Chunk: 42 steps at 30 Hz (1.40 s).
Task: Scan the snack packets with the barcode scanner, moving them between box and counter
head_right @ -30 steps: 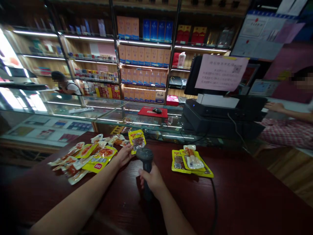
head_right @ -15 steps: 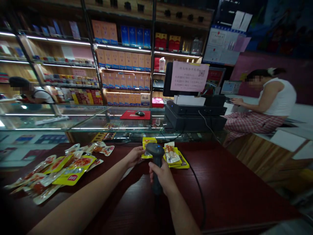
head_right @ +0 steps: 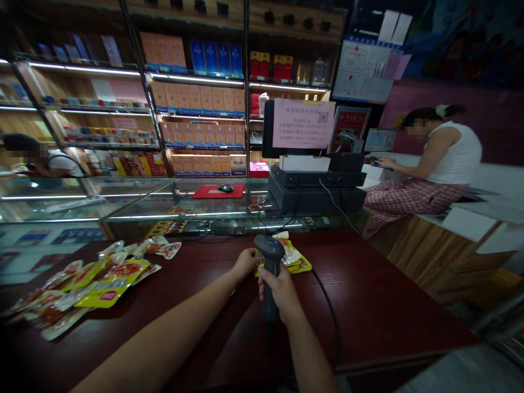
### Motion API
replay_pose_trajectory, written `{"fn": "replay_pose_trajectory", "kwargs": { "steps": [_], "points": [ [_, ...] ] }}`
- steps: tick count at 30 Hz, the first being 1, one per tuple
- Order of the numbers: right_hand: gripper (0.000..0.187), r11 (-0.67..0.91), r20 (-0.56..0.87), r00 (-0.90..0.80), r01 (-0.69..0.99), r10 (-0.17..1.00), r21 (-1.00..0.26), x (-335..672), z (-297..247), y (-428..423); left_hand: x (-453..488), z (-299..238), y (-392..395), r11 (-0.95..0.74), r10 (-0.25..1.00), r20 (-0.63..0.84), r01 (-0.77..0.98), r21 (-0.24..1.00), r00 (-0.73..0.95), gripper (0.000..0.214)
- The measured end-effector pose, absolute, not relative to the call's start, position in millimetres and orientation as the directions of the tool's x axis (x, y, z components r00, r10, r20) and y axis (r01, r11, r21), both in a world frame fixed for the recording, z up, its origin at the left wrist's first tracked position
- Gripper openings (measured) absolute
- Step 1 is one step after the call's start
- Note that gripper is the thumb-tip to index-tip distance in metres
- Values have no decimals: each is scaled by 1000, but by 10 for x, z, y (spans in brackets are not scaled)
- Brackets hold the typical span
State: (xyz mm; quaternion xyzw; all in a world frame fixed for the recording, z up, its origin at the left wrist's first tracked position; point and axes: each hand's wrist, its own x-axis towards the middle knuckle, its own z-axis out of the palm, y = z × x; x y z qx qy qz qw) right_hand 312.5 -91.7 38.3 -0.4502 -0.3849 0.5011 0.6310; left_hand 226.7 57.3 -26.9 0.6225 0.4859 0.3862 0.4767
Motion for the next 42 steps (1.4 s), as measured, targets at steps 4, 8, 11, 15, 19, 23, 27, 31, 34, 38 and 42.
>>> {"fn": "replay_pose_trajectory", "kwargs": {
  "steps": [4,8,11,15,19,23,27,31,34,38,42],
  "points": [
    [42,95,41,197,-272,979,-958,3092,415,-906,2347,-200,488,-170,963,73,371,913,261,7],
    [37,80,36,180,-246,983,-966,2982,456,-903,1989,-153,508,-281,953,229,292,914,198,14],
    [36,49,16,142,-234,990,-971,2852,464,-882,1371,-66,550,-351,935,347,306,885,71,13],
    [35,19,4,80,-182,997,-983,2604,465,-821,276,166,576,-243,904,380,493,836,-198,15],
    [36,-4,-7,19,-139,1000,-990,2283,474,-720,-586,363,608,-79,856,441,774,628,-270,11],
    [36,-6,4,-64,-156,998,-988,1968,453,-590,-799,323,708,-22,936,346,967,253,-69,39],
    [38,-11,13,-149,-161,989,-987,1772,358,-486,-656,107,824,-5,968,249,996,93,-18,45],
    [36,-60,-23,-201,-176,979,-982,1725,212,-424,-584,-54,865,9,964,263,996,86,-31,41],
    [36,-102,-62,-213,-184,975,-978,1738,132,-386,-593,-84,851,21,964,263,994,108,-49,38],
    [40,-123,-86,-204,-177,975,-976,1760,105,-359,-621,-53,855,18,964,256,981,192,-68,34],
    [42,-120,-87,-179,-180,980,-976,1781,115,-365,-630,17,911,-186,900,422,777,601,-111,31]
  ]
}}
